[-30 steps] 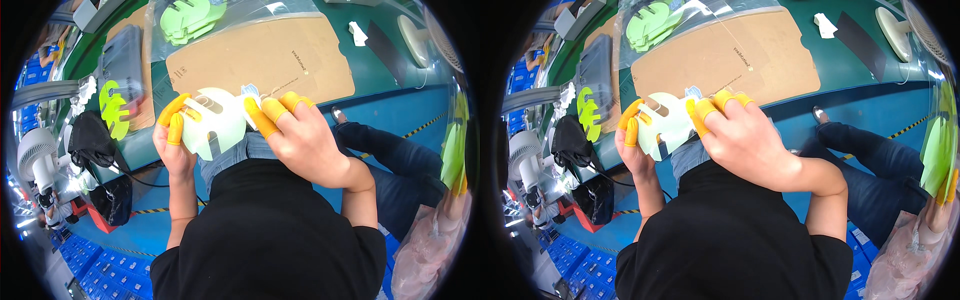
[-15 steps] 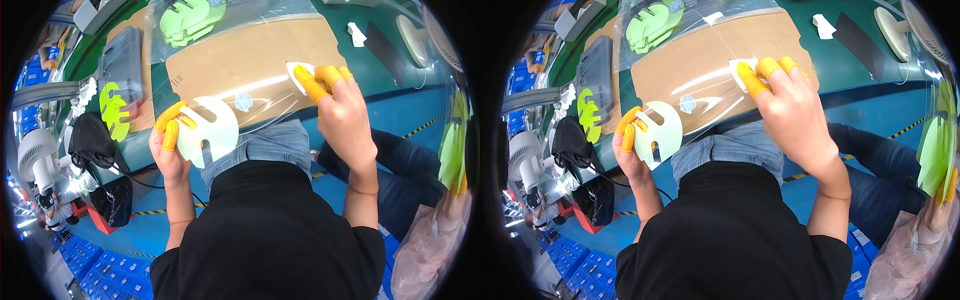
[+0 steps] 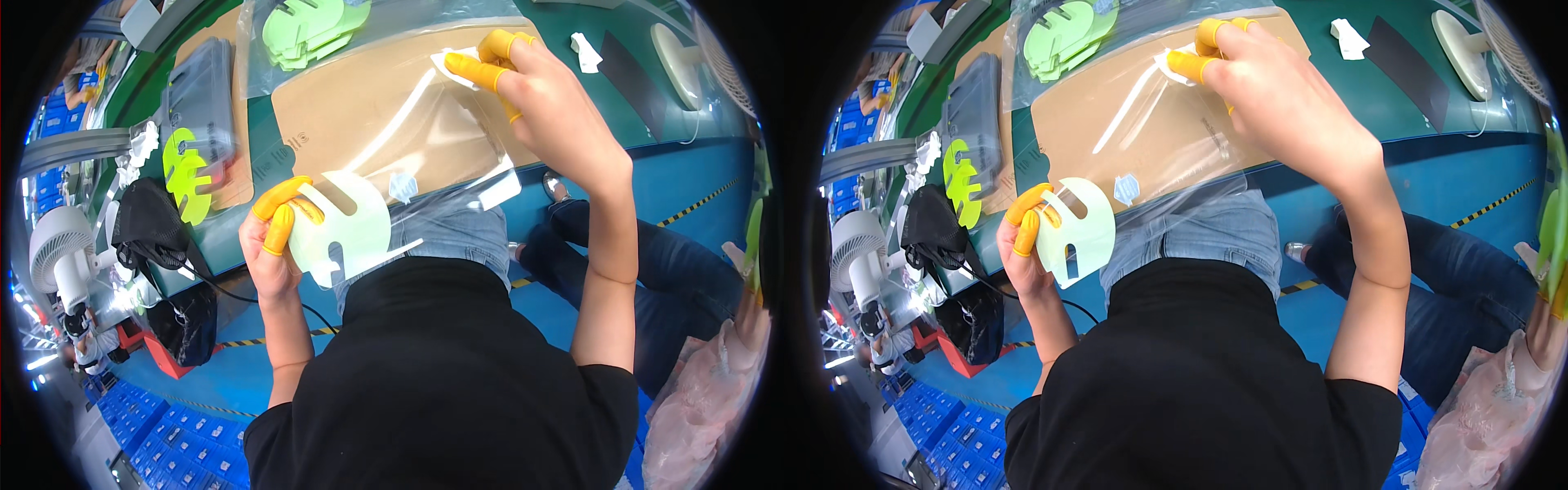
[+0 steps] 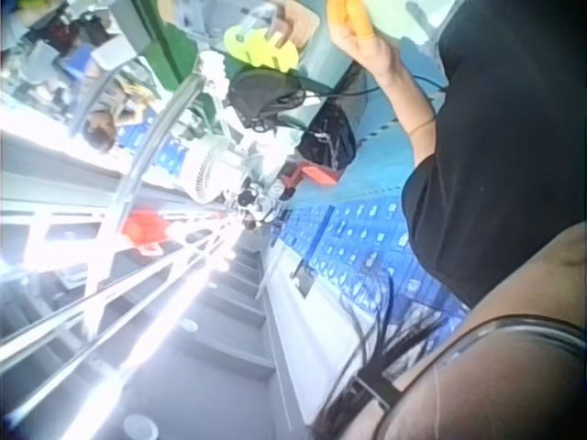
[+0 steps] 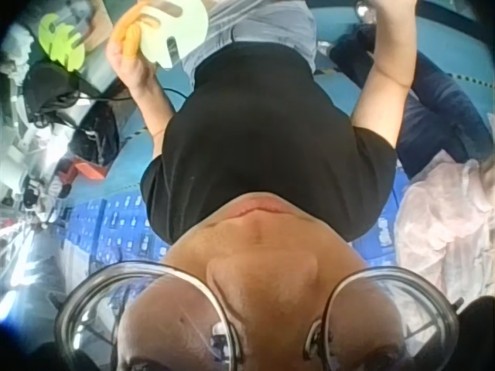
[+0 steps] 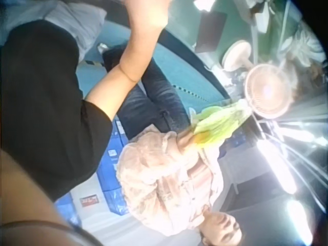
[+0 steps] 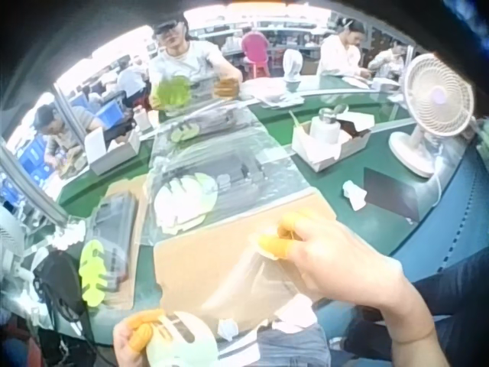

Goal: The person wipes the surface of a light green plastic part with a white wipe, then places it on a cardboard sheet. They repeat this process with multiple similar parts, handling them one at a time and wiping both sides before stacking them.

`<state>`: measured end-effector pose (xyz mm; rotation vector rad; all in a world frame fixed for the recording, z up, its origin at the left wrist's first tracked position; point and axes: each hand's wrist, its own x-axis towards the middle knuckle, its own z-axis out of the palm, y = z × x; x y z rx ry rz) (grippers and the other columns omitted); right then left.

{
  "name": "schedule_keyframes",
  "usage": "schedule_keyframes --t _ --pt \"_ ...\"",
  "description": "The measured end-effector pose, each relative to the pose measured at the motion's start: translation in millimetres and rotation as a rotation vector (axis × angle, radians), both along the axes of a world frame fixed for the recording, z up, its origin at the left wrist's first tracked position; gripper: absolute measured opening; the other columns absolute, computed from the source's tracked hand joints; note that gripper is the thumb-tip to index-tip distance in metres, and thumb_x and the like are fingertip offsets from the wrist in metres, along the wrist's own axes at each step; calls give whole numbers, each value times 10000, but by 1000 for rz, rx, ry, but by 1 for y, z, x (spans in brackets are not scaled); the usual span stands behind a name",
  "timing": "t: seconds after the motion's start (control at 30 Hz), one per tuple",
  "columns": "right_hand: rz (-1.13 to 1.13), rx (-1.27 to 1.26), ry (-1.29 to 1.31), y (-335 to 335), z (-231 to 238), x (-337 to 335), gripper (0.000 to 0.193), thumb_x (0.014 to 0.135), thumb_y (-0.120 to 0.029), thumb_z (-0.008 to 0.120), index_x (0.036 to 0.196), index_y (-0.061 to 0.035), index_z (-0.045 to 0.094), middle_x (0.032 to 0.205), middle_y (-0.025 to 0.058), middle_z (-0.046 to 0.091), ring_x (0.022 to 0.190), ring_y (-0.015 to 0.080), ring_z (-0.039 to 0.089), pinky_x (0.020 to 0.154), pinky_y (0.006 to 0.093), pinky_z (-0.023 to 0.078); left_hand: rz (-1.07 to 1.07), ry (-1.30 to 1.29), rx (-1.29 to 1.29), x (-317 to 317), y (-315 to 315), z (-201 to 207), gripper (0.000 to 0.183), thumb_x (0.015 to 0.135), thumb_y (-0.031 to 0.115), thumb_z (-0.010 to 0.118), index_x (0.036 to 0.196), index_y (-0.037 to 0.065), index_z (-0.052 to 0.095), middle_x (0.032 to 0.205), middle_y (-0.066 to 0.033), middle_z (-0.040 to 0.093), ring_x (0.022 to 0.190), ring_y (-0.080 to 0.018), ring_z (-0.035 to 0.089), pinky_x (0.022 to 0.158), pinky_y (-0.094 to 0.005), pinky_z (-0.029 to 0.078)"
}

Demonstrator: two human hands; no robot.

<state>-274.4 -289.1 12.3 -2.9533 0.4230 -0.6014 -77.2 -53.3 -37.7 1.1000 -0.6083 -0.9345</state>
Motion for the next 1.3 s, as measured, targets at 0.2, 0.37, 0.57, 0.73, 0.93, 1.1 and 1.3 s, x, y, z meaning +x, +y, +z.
schedule_keyframes --t 0.2,0.37,0.57,0.73,0.93,1.1,1.3 --pt "-39 -19 83 6 8 9 485 591 143 496 1042 -12 579 959 126 524 903 278 498 812 320 416 -15 -36 10 1 0 1 313 841 85 489 1092 -101 484 905 -118 581 772 -139 574 695 -222 452" --pt "-67 -31 88 10 -5 9 447 597 132 493 1017 5 583 957 114 531 886 276 499 798 324 420 -32 -13 27 4 -3 0 316 839 87 496 1092 -101 485 904 -121 581 773 -141 575 694 -223 454" --pt "108 40 27 42 -6 14 370 612 40 532 973 0 605 931 92 526 757 253 482 657 315 416 -48 7 -9 6 -9 -6 304 844 86 486 1092 -90 491 926 -118 583 815 -144 570 740 -239 449" --pt "223 95 38 73 -8 4 318 591 -35 576 904 0 620 864 63 507 749 204 474 600 288 411 51 -18 -27 7 -13 -8 294 848 74 474 1095 -84 491 991 -131 573 854 -153 565 775 -252 443" --pt "105 -92 -125 105 -27 -4 239 522 -104 628 746 -23 642 829 66 511 762 215 502 539 307 418 157 -60 -43 0 -18 -9 293 851 74 469 1098 -82 493 1019 -134 564 878 -154 559 788 -258 439" --pt "33 -118 -127 108 -37 -9 258 540 -97 609 789 -44 656 862 81 534 734 232 508 573 305 422 177 -43 -49 0 -17 -5 289 853 67 460 1098 -83 494 998 -132 570 865 -152 564 772 -258 446" --pt "-114 -237 -145 78 -39 -15 328 576 -71 588 896 -23 638 874 76 526 735 233 494 578 305 404 155 86 -84 3 -15 -1 292 852 71 468 1091 -94 494 942 -125 586 807 -147 574 728 -242 454"
